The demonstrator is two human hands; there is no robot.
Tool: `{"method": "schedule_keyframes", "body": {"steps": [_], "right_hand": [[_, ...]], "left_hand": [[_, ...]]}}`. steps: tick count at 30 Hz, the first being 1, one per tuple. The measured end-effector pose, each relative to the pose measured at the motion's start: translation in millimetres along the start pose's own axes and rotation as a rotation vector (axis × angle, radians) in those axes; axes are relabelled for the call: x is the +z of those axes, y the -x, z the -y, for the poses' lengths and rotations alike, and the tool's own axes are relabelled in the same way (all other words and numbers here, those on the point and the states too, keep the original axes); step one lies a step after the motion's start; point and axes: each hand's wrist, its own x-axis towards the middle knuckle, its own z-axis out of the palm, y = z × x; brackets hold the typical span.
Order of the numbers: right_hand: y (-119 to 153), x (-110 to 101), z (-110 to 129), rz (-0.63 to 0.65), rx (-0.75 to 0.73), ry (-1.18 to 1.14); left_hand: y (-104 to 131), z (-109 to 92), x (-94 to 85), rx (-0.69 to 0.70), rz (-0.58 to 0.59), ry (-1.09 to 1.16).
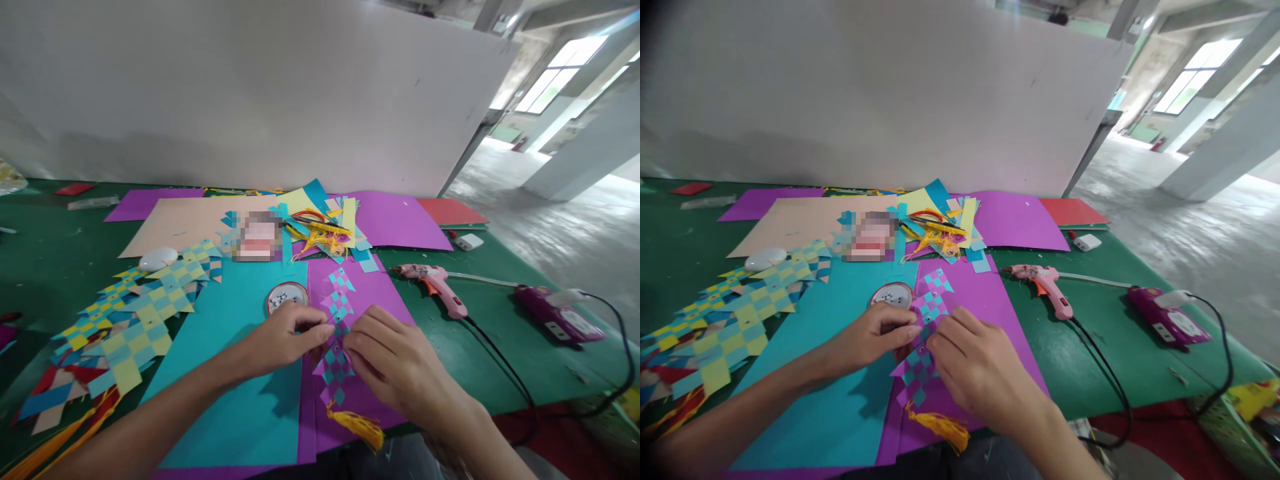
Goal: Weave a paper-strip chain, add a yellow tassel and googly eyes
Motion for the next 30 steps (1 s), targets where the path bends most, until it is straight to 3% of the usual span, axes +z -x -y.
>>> {"method": "schedule_keyframes", "body": {"steps": [7,14,19,26,30], "right_hand": [[3,-3,0,-0.031,0.083,-0.052],[6,-2,-3,-0.099,-0.077,0.064],[8,4,-4,-0.148,-0.093,0.067],[12,5,-1,-0.094,-0.101,0.065],[14,6,-1,-0.182,-0.194,0.08]], "left_hand": [[0,-4,-1.4,0.009,0.0,-0.019],[-1,-7,-1.9,-0.01,0.042,0.063],[0,-7,-3.2,-0.039,0.047,0.137],[1,-7,-3.9,-0.05,0.067,0.116],[2,-8,-4.7,-0.082,0.105,0.208]]}}
